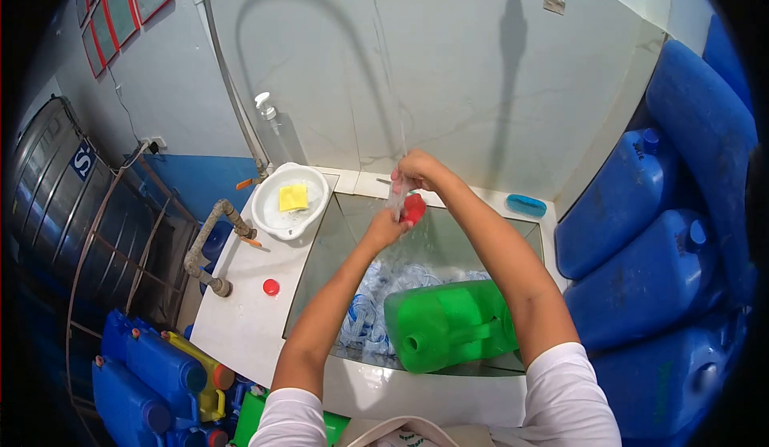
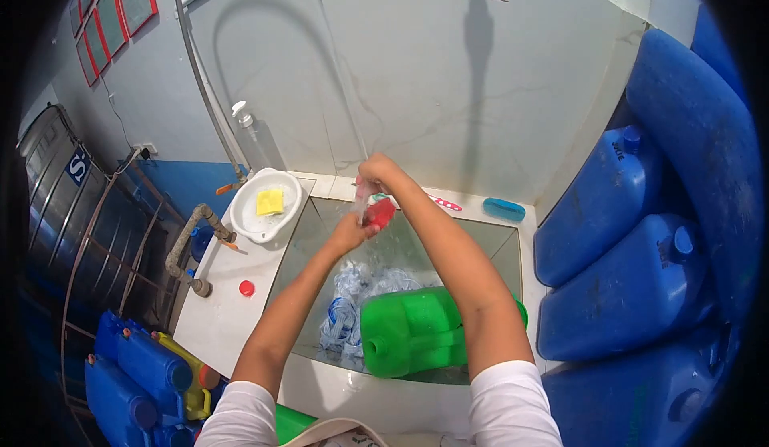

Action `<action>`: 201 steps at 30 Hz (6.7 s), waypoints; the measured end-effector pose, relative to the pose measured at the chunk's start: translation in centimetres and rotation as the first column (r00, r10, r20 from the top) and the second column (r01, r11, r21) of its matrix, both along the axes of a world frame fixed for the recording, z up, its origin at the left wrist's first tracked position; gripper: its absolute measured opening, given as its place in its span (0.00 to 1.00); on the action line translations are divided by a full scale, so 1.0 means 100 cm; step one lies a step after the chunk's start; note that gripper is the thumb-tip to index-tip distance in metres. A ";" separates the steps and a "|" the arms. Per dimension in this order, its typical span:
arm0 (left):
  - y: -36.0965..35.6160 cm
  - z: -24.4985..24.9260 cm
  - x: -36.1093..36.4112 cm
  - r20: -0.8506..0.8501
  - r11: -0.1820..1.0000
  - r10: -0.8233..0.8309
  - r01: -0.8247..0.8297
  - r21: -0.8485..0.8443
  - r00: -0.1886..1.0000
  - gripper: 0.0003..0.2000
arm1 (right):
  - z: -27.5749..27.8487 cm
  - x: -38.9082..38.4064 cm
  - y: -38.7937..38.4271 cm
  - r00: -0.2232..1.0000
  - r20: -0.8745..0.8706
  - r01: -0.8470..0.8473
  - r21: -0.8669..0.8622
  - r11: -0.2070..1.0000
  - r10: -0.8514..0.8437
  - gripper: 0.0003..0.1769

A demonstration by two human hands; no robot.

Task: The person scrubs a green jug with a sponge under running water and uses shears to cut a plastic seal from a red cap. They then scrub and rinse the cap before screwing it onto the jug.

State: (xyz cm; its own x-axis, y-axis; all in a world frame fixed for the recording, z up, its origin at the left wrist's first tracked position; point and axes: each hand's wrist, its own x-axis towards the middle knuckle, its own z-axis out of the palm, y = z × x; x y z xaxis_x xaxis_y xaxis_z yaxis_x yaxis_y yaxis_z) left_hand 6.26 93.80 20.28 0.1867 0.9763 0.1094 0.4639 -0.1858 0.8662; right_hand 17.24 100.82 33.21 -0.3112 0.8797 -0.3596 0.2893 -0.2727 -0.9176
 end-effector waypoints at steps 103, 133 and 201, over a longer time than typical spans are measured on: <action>-0.100 -0.007 -0.007 0.152 0.895 0.016 0.054 -0.443 0.988 0.20 | -0.100 0.311 -0.261 0.919 -0.043 0.394 0.154 0.906 -0.392 0.17; -0.225 0.040 0.031 -0.627 0.952 -0.293 0.279 -0.124 0.722 0.24 | -0.132 0.226 -0.349 0.431 0.536 -0.021 0.811 0.585 -0.726 0.28; -0.131 0.026 0.019 -0.687 0.940 0.002 0.232 0.249 0.727 0.21 | -0.051 0.023 -0.002 0.971 0.229 -0.104 0.136 0.985 0.071 0.07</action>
State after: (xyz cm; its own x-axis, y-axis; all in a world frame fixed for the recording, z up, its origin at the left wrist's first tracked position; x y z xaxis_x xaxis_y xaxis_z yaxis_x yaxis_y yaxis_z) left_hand 8.13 80.71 22.86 0.4332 0.8812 0.1894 0.8540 -0.4684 0.2264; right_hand 19.56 100.57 28.08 -0.3156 0.9007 -0.2984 0.5076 -0.1054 -0.8551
